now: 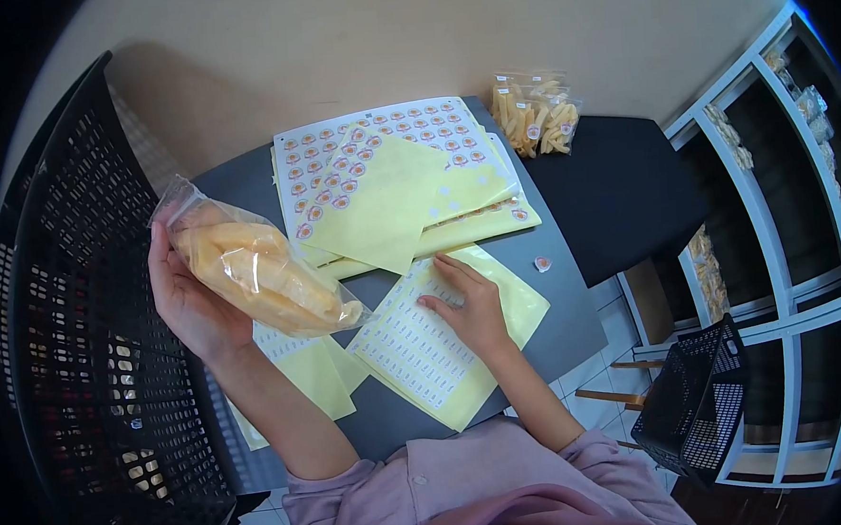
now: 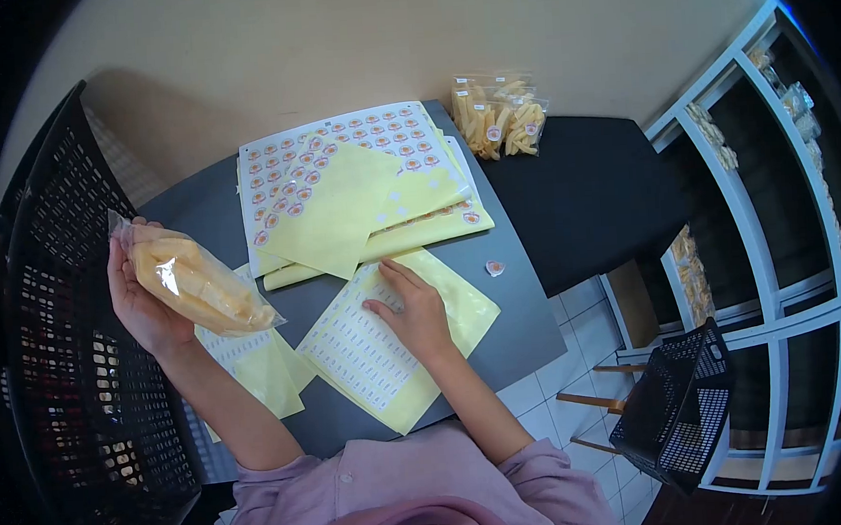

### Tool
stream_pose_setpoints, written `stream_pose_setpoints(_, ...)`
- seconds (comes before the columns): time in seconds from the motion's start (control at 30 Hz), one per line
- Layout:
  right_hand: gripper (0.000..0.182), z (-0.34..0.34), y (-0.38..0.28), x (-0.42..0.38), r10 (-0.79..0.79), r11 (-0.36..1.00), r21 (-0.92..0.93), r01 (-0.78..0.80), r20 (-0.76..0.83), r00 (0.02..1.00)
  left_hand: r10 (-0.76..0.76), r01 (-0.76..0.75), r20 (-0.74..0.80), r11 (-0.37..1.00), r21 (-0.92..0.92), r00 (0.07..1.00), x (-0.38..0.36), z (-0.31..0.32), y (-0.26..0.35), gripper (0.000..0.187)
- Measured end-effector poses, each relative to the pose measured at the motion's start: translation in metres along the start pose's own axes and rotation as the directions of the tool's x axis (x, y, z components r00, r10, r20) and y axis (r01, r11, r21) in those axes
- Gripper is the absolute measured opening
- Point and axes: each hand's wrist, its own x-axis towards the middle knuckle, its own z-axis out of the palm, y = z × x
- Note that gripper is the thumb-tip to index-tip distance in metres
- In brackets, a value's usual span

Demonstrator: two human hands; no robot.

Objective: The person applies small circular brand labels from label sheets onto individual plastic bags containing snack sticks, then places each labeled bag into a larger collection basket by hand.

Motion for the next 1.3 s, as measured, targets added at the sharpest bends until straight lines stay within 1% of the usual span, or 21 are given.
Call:
stream_pose_setpoints(0.2, 0.043, -0.001, -0.002, 0.001, 0.025, 0.999, 0.048, -0.024, -0.014, 1.000, 0.010, -0.010, -0.007, 1.000, 0.012, 1.000, 0.001, -0.004, 0.002, 0.032)
stream_pose_setpoints(0.27, 0.037, 0.001, 0.000, 0.000, 0.010, 0.998, 0.064, -0.008, -0.029, 1.000, 0.017, -0.016, -0.012, 1.000, 0.026, 1.000, 0.001, -0.003, 0.002, 0.032)
stream_pose_setpoints(0.33, 0.033, 0.002, 0.002, 0.001, 0.018, 0.997, 0.071, -0.015, -0.047, 0.999, 0.063, -0.050, -0.104, 0.990, 0.128, 0.993, 0.002, -0.001, 0.000, 0.029)
stream_pose_setpoints(0.4, 0.029, 0.003, 0.003, 0.001, 0.029, 0.997, 0.077, -0.024, -0.063, 0.998, 0.059, -0.051, -0.069, 0.992, 0.115, 0.996, 0.003, -0.006, 0.002, 0.029)
stream_pose_setpoints(0.47, 0.020, 0.005, 0.004, 0.001, 0.046, 0.994, 0.101, -0.038, -0.080, 0.996, 0.051, -0.047, -0.037, 0.994, 0.101, 0.998, 0.003, -0.011, 0.003, 0.029)
stream_pose_setpoints(0.53, 0.016, 0.003, 0.001, 0.000, 0.040, 0.995, 0.091, -0.032, -0.081, 0.996, 0.065, -0.058, -0.130, 0.997, 0.055, 0.989, 0.004, -0.013, 0.004, 0.028)
stream_pose_setpoints(0.6, 0.013, 0.004, 0.001, 0.001, 0.027, 0.996, 0.081, -0.020, -0.083, 0.996, 0.068, -0.061, -0.161, 0.997, 0.048, 0.985, 0.005, -0.015, 0.004, 0.027)
stream_pose_setpoints(0.63, 0.011, 0.004, 0.004, 0.001, -0.004, 0.995, 0.096, 0.013, -0.092, 0.996, 0.071, -0.064, -0.193, 0.997, 0.043, 0.979, 0.006, -0.016, 0.005, 0.027)
stream_pose_setpoints(0.7, 0.009, 0.005, 0.010, 0.002, -0.053, 0.992, 0.112, 0.064, -0.099, 0.994, 0.094, -0.085, -0.199, 0.995, 0.053, 0.976, 0.008, -0.015, 0.002, 0.027)
stream_pose_setpoints(0.77, 0.007, 0.002, 0.016, 0.001, 0.049, 0.920, 0.391, -0.015, -0.078, 0.996, 0.113, -0.090, -0.208, 0.989, 0.116, 0.972, 0.007, -0.006, 0.002, 0.029)
stream_pose_setpoints(0.8, 0.007, -0.003, 0.013, 0.003, 0.031, 0.919, 0.394, 0.002, -0.077, 0.997, 0.090, -0.059, -0.191, 0.986, 0.158, 0.977, 0.004, 0.001, 0.003, 0.034)
stream_pose_setpoints(0.83, 0.006, -0.009, 0.010, 0.007, 0.139, 0.808, 0.586, -0.055, -0.100, 0.985, 0.090, -0.051, -0.180, 0.976, 0.213, 0.980, 0.004, 0.006, 0.003, 0.034)
stream_pose_setpoints(0.87, 0.005, -0.013, 0.005, 0.012, 0.246, 0.654, 0.750, -0.095, -0.092, 0.965, 0.092, -0.045, -0.169, 0.963, 0.266, 0.981, 0.004, 0.011, 0.002, 0.033)
stream_pose_setpoints(0.9, 0.004, -0.025, -0.015, 0.019, 0.208, 0.670, 0.739, -0.065, -0.104, 0.973, 0.094, -0.040, -0.162, 0.950, 0.309, 0.982, 0.001, 0.022, 0.001, 0.034)
stream_pose_setpoints(0.97, 0.005, -0.039, -0.062, 0.036, 0.087, 0.688, 0.720, 0.088, -0.202, 0.975, 0.131, -0.088, -0.080, 0.910, 0.405, 0.988, -0.002, 0.033, -0.006, 0.033)
stream_pose_setpoints(1.03, 0.006, -0.046, -0.097, 0.053, -0.120, 0.754, 0.594, 0.282, -0.298, 0.947, 0.138, -0.106, -0.025, 0.857, 0.504, 0.990, -0.007, 0.048, -0.012, 0.032)
stream_pose_setpoints(1.07, 0.005, -0.046, -0.113, 0.061, -0.169, 0.754, 0.574, 0.319, -0.299, 0.939, 0.144, -0.115, -0.019, 0.856, 0.505, 0.989, -0.010, 0.053, -0.015, 0.032)
stream_pose_setpoints(1.13, 0.008, -0.037, -0.131, 0.074, -0.245, 0.790, 0.469, 0.394, -0.348, 0.905, 0.119, -0.136, 0.067, 0.847, 0.514, 0.991, -0.015, 0.061, -0.020, 0.032)
stream_pose_setpoints(1.2, 0.009, -0.027, -0.141, 0.080, -0.211, 0.755, 0.546, 0.363, -0.322, 0.923, 0.123, -0.155, 0.096, 0.842, 0.517, 0.988, -0.018, 0.066, -0.023, 0.031)
stream_pose_setpoints(1.23, 0.009, -0.026, -0.144, 0.081, -0.216, 0.750, 0.549, 0.368, -0.322, 0.922, 0.112, -0.155, 0.113, 0.846, 0.510, 0.987, -0.019, 0.066, -0.025, 0.031)
stream_pose_setpoints(1.3, 0.008, -0.023, -0.149, 0.078, -0.172, 0.767, 0.556, 0.321, -0.303, 0.937, 0.091, -0.144, 0.129, 0.851, 0.505, 0.988, -0.022, 0.071, -0.027, 0.033)
